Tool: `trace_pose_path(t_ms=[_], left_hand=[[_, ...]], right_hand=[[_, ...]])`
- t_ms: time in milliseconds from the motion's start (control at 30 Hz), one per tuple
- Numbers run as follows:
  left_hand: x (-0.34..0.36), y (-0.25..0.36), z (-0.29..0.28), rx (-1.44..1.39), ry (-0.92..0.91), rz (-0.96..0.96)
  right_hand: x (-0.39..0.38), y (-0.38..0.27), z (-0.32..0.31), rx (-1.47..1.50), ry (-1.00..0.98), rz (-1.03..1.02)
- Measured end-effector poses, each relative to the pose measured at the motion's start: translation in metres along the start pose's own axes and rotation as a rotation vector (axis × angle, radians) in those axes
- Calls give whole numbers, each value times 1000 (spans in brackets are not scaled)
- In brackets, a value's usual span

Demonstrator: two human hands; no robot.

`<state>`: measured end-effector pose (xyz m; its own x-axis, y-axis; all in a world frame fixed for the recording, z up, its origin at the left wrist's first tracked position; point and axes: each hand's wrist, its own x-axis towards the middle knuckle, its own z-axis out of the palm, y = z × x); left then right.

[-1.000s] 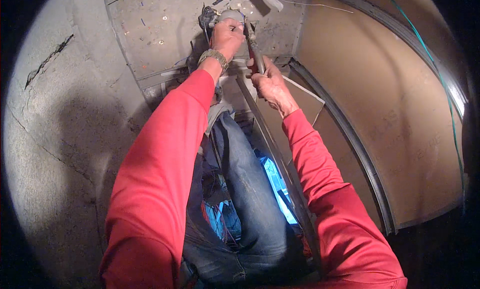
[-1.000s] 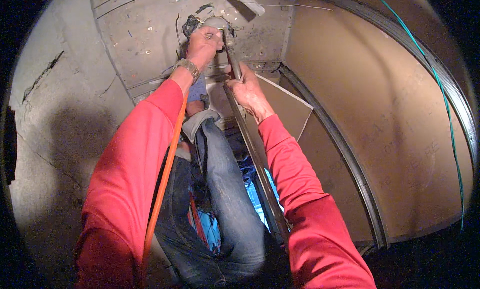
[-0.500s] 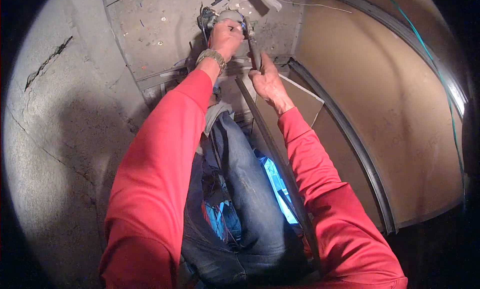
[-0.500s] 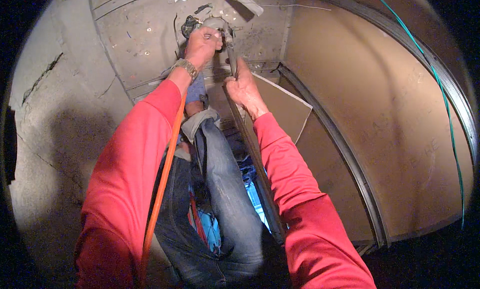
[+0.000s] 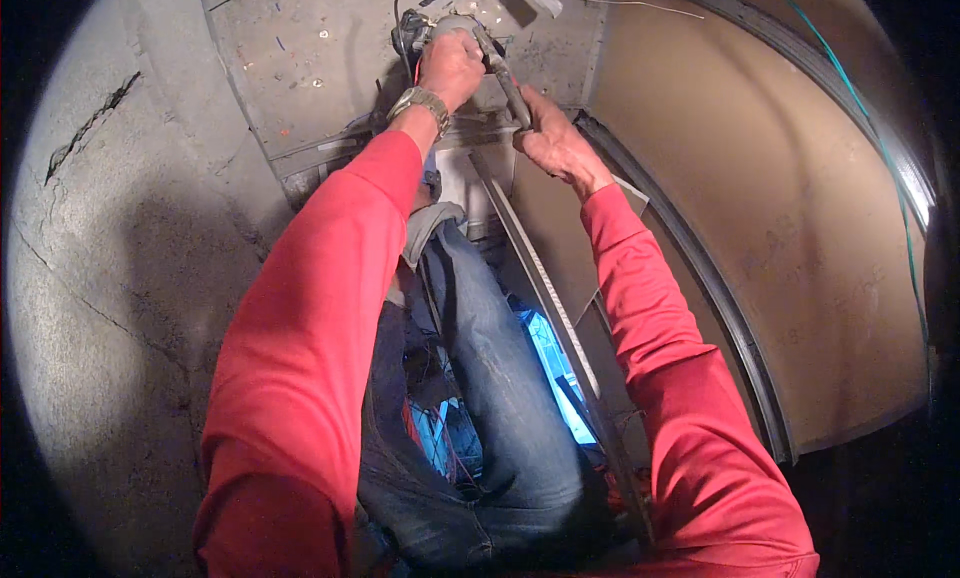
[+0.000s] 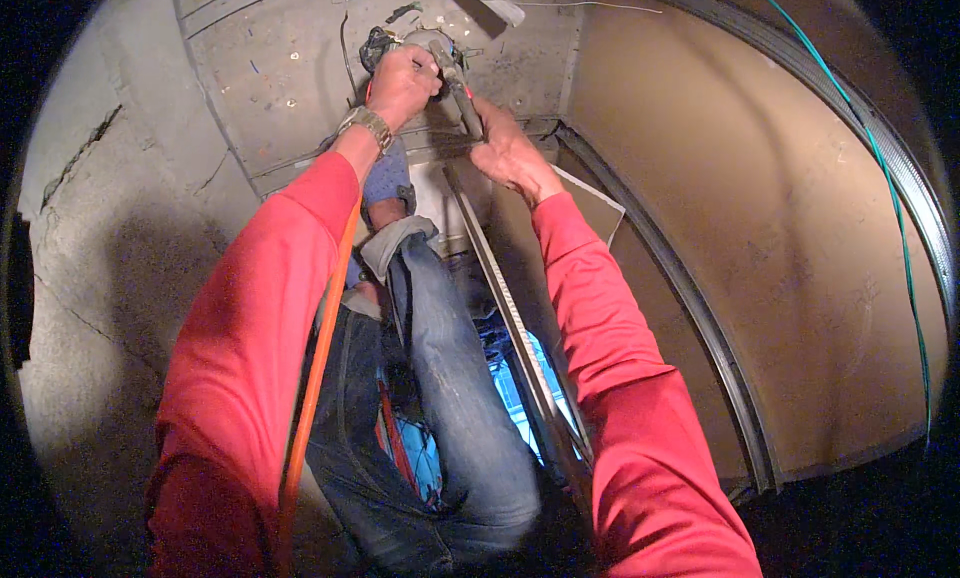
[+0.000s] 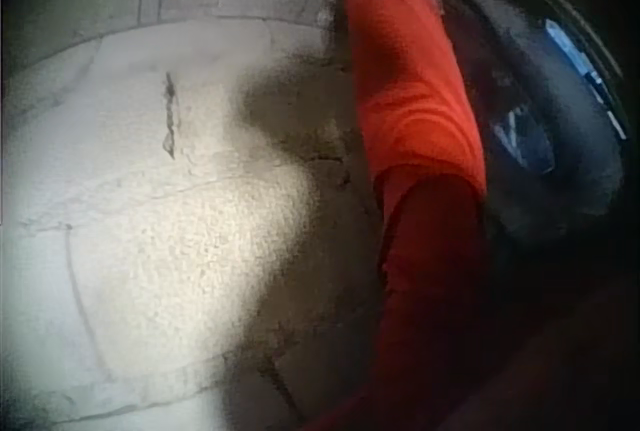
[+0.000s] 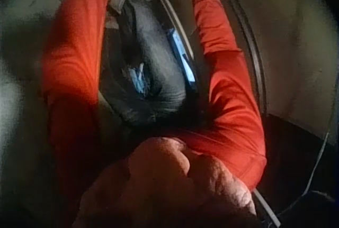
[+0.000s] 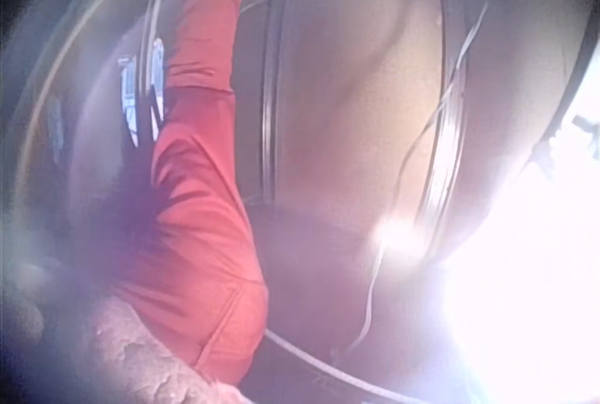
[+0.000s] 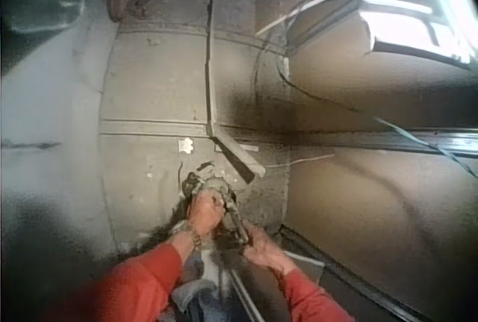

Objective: The person wires an electrical junction box by hand and using pliers, stripping insulation from wires and twisting them together.

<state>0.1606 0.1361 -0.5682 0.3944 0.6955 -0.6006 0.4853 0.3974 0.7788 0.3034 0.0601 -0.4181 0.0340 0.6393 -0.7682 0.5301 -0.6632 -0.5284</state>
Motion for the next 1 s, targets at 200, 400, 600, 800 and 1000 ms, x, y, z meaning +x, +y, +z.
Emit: trace_pose_path(t_ms=[200, 400, 600, 800, 1000], left_hand=[[1, 9, 1, -36, 12, 45], [-1, 19, -7, 77, -2, 49], [-2, 21, -9, 59, -11, 80], [-5, 22, -8, 34, -4, 58], [2, 22, -9, 267, 8, 284]], right_hand=[[2, 3, 5, 166, -51, 106], [-1, -4, 12, 58, -8, 237], [-2, 1, 7, 227, -80, 259], [-2, -7, 28, 121, 23, 184], [1, -1, -6, -520, 23, 112]])
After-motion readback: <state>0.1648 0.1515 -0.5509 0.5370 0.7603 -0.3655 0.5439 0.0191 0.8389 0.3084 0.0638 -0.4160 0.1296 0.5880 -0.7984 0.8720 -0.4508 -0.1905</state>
